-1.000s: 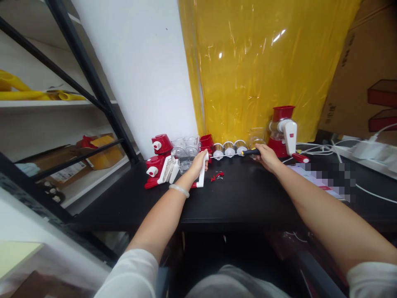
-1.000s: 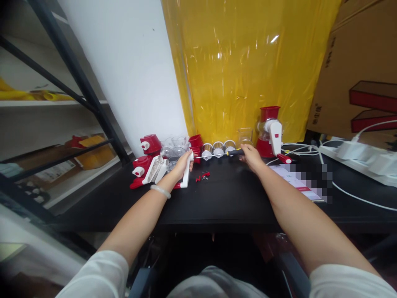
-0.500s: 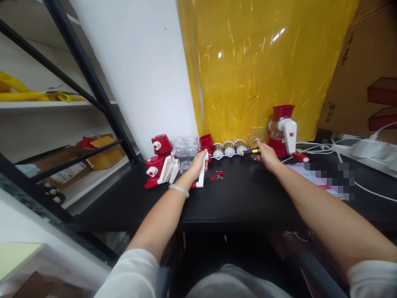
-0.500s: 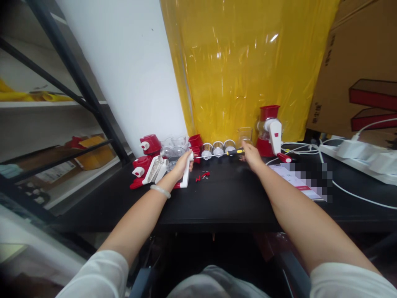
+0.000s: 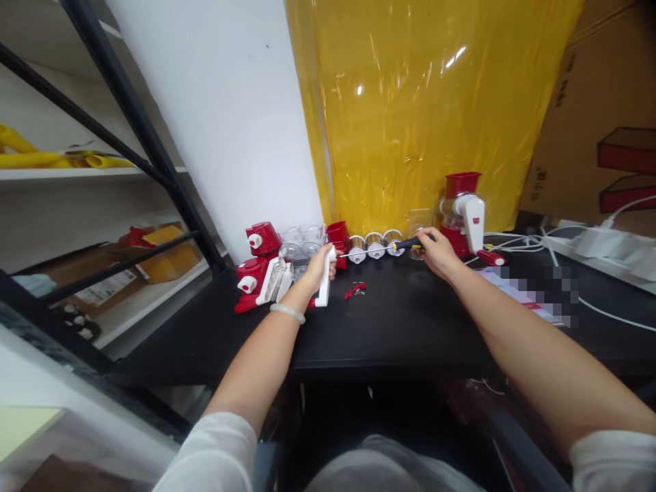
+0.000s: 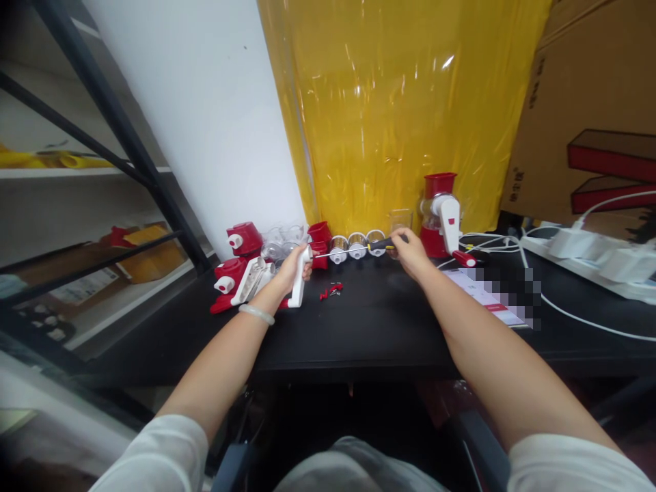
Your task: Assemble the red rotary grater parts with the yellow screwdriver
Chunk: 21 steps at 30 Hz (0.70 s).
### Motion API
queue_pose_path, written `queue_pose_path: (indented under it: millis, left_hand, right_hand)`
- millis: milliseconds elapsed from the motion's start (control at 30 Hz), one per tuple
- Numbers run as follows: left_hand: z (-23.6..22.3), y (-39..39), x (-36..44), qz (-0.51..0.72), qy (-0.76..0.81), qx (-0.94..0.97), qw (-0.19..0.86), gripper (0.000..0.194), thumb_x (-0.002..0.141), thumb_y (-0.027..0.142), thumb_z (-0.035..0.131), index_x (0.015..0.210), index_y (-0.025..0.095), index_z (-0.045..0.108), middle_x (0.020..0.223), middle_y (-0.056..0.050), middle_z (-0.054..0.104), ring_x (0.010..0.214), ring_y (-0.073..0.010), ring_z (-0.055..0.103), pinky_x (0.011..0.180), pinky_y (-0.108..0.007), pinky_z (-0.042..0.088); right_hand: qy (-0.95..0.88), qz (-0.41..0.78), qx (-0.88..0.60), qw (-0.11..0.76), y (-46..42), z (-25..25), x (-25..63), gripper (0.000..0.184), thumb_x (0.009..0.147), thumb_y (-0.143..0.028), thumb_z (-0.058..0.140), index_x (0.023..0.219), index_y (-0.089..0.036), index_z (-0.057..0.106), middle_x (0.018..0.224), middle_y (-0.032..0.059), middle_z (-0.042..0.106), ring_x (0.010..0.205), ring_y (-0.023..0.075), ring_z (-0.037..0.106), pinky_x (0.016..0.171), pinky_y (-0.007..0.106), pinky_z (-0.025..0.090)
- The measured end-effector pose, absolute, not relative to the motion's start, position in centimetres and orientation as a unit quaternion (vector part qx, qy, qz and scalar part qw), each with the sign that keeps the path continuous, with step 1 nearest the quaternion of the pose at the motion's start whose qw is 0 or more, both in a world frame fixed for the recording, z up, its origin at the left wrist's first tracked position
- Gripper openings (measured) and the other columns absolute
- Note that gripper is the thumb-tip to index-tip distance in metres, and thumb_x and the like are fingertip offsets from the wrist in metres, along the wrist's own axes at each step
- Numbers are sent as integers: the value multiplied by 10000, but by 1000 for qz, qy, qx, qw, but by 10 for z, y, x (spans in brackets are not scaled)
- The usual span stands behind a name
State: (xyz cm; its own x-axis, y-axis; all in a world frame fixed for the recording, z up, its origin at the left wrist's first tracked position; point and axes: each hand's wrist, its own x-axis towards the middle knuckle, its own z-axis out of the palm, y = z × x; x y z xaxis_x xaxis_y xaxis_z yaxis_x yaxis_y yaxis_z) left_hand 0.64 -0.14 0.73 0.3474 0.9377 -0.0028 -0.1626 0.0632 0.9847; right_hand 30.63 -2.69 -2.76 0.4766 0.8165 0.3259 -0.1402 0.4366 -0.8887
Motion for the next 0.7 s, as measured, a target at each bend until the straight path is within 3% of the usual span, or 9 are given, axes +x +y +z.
queue_pose_path:
  millis: [200,333,433,700]
  left_hand:
    - [6,1,5,425,385,520,633,402,978,539,519,897,164,639,466,63,410,339,-88,351,385,-214,271]
    - [6,1,4,425,370,516,645,386,1001,491,464,927,160,648,459,57,411,338,-92,342,382,-214,270]
    - [6,1,4,423,366,514,650,388,995,507,476,914,166,644,460,58,409,339,-90,340,386,-213,270]
    - [9,1,3,436,365,512,644,398,990,529,486,886,172,628,459,72,388,328,-83,325,376,-207,253]
  right_hand:
    - [-405,343,-427,732,-32,-22,307,272,719,-362,781,768,-226,551,817,-18,599,636,113,592,549,244,530]
    - [-429,312,-488,693,-34,-22,309,345,853,-539,671,730,-229,580,581,-15,546,486,135,514,467,265,455]
    - [-458,278,-499,681,-33,-25,311,411,845,-596,703,702,-229,585,465,-43,443,419,122,428,462,272,438]
    - [-448,354,-431,699,-29,-29,310,374,792,-509,810,732,-225,574,548,-58,490,454,76,420,513,228,474]
